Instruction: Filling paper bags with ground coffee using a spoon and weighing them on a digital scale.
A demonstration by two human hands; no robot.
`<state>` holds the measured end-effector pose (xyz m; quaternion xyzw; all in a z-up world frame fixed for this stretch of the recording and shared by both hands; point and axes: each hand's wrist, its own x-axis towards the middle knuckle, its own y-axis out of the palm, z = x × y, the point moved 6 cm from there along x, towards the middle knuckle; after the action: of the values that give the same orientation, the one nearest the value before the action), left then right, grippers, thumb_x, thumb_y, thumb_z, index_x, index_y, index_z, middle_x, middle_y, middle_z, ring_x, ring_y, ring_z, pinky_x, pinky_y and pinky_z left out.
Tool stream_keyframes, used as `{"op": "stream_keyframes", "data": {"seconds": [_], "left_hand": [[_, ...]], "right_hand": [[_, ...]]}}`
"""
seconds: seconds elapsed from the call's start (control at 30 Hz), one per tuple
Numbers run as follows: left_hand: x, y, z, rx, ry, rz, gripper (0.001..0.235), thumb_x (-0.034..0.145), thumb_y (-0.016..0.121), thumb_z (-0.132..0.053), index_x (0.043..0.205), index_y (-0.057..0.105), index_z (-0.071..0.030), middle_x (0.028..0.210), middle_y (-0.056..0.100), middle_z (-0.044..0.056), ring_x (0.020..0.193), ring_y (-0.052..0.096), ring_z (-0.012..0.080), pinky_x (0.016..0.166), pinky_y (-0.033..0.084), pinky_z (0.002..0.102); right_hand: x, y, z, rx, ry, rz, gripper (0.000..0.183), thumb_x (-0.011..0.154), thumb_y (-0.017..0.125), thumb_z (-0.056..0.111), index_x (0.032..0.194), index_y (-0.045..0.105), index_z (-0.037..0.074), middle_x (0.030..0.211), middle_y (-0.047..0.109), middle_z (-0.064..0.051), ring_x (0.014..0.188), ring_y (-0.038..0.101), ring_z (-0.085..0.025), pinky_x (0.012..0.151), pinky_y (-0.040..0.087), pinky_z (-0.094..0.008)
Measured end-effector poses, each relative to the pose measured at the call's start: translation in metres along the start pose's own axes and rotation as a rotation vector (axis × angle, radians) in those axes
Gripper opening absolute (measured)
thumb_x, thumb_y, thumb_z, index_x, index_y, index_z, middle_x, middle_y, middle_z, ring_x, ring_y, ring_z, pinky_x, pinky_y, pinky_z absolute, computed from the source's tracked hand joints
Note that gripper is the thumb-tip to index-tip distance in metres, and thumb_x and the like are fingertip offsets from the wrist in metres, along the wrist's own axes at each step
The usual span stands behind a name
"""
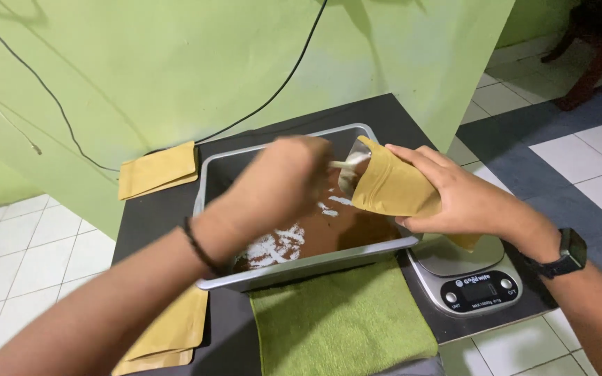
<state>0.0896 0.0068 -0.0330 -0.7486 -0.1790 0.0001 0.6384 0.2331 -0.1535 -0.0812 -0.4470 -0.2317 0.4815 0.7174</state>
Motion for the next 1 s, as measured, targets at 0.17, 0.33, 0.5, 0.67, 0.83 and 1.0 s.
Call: {"op": "stream_keyframes", "data": {"seconds": [0.17,0.33,0.5,0.67,0.83,1.0], "left_hand": [[-0.04,0.005,-0.059,0.756,0.815,-0.618,0.02,0.1,0.067,-0.009,0.118,0.066,-0.001,0.093,0.062,0.003,0.079,0.056,0.0159,0.072,0.046,0.029],[-0.008,-0.01,-0.017,-0.335,0.142,-0.287,0.02,0.092,0.056,0.003,0.108,0.068,-0.001,0.098,0.075,0.011,0.084,0.07,0.0245,0.074,0.059,0.037],[0.004,0.027,0.032,-0.376,-0.218,-0.094,0.026,0.095,0.058,-0.022,0.11,0.075,-0.01,0.094,0.077,0.014,0.092,0.075,0.0373,0.081,0.058,0.045],[0.014,0.126,0.1,0.01,-0.103,0.013,0.024,0.091,0.056,-0.017,0.099,0.072,-0.001,0.081,0.073,0.021,0.078,0.073,0.0439,0.069,0.059,0.053],[0.02,0.177,0.104,0.303,0.115,-0.03,0.019,0.082,0.058,-0.016,0.089,0.073,-0.006,0.072,0.069,0.01,0.063,0.073,0.0352,0.06,0.058,0.046],[0.022,0.183,0.094,0.369,0.144,0.008,0.022,0.083,0.057,-0.019,0.096,0.073,-0.011,0.08,0.071,0.007,0.071,0.073,0.0305,0.068,0.055,0.04]], "right_hand": [[-0.009,0.008,-0.027,0.136,-0.041,-0.066,0.113,0.068,0.084,0.027,0.162,0.021,0.029,0.155,0.039,-0.002,0.137,0.046,-0.022,0.108,0.044,-0.047],[-0.026,0.018,-0.068,0.351,0.12,-0.219,0.112,0.073,0.073,0.038,0.161,0.005,0.024,0.152,0.039,-0.013,0.127,0.057,-0.031,0.099,0.061,-0.044],[-0.034,0.051,-0.127,0.589,-0.156,-0.561,0.108,0.078,0.077,0.019,0.159,0.007,0.004,0.15,0.035,-0.021,0.144,0.035,-0.035,0.122,0.025,-0.054],[-0.041,0.059,-0.142,0.643,-0.138,-0.576,0.127,0.064,0.086,0.015,0.159,0.002,0.008,0.147,0.036,-0.02,0.143,0.037,-0.037,0.123,0.024,-0.054],[-0.057,0.033,-0.117,0.678,-0.362,-0.696,0.139,0.062,0.076,0.058,0.16,-0.01,0.01,0.156,0.02,-0.029,0.148,0.02,-0.046,0.121,0.012,-0.069],[-0.052,0.029,-0.17,0.734,-0.418,-0.844,0.126,0.075,0.052,0.08,0.162,-0.003,0.008,0.154,0.021,-0.025,0.143,0.021,-0.044,0.12,0.012,-0.069]]}}
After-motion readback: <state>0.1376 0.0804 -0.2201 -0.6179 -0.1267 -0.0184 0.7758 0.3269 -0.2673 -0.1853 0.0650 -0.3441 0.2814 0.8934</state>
